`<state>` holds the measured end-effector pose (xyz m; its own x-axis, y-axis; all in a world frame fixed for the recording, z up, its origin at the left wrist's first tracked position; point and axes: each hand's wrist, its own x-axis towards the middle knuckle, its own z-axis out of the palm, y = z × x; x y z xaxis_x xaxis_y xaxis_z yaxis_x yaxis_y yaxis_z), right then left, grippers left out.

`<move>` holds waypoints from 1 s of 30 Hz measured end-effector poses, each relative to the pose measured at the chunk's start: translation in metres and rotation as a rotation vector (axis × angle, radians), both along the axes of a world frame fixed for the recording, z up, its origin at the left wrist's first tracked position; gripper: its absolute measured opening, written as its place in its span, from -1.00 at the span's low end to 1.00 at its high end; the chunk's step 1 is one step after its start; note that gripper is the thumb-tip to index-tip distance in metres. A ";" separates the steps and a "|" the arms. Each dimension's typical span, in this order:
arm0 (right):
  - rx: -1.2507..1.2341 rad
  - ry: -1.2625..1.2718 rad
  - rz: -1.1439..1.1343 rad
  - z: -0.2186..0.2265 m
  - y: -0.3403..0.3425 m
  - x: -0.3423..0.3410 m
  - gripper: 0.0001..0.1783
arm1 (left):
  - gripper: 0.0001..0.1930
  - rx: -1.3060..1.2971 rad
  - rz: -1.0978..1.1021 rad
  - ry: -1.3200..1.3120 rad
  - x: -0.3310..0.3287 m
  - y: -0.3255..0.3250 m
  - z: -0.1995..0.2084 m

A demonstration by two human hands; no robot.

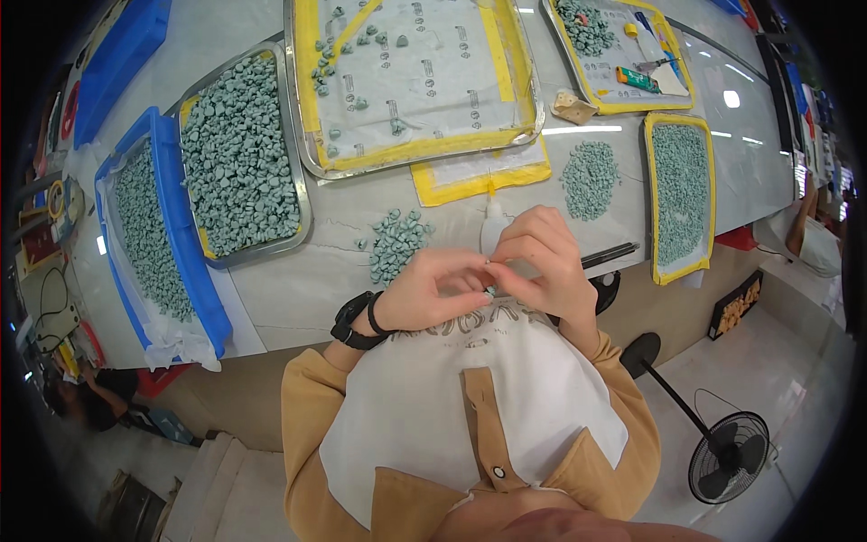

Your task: Assemble small green flower-shaped plastic components using a squeeze bottle at a factory workbench.

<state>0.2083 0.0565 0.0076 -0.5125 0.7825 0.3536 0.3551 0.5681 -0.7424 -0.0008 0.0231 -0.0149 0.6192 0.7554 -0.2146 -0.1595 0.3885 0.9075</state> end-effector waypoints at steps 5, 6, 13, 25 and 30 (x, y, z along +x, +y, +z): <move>-0.105 0.053 0.053 -0.006 -0.004 -0.008 -0.79 | -0.70 0.119 -0.043 0.010 -0.002 0.004 0.002; -0.170 0.149 0.015 -0.006 -0.007 -0.009 -0.81 | -0.70 0.117 -0.040 0.011 -0.001 0.002 0.002; -0.456 0.271 -0.027 -0.013 -0.011 -0.019 -0.92 | -0.68 0.030 0.521 -0.127 0.002 0.001 -0.005; -0.519 0.201 -0.110 -0.004 -0.010 -0.029 -0.80 | -0.71 0.263 0.477 0.051 0.003 -0.005 -0.009; -0.551 0.230 -0.113 -0.001 -0.012 -0.028 -0.80 | -0.71 0.265 0.475 0.063 0.002 -0.005 -0.009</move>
<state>0.1801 0.0449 0.0065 -0.3742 0.9269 -0.0271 0.1858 0.0463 -0.9815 0.0015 0.0184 -0.0241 0.1892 0.9819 -0.0048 -0.2037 0.0440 0.9781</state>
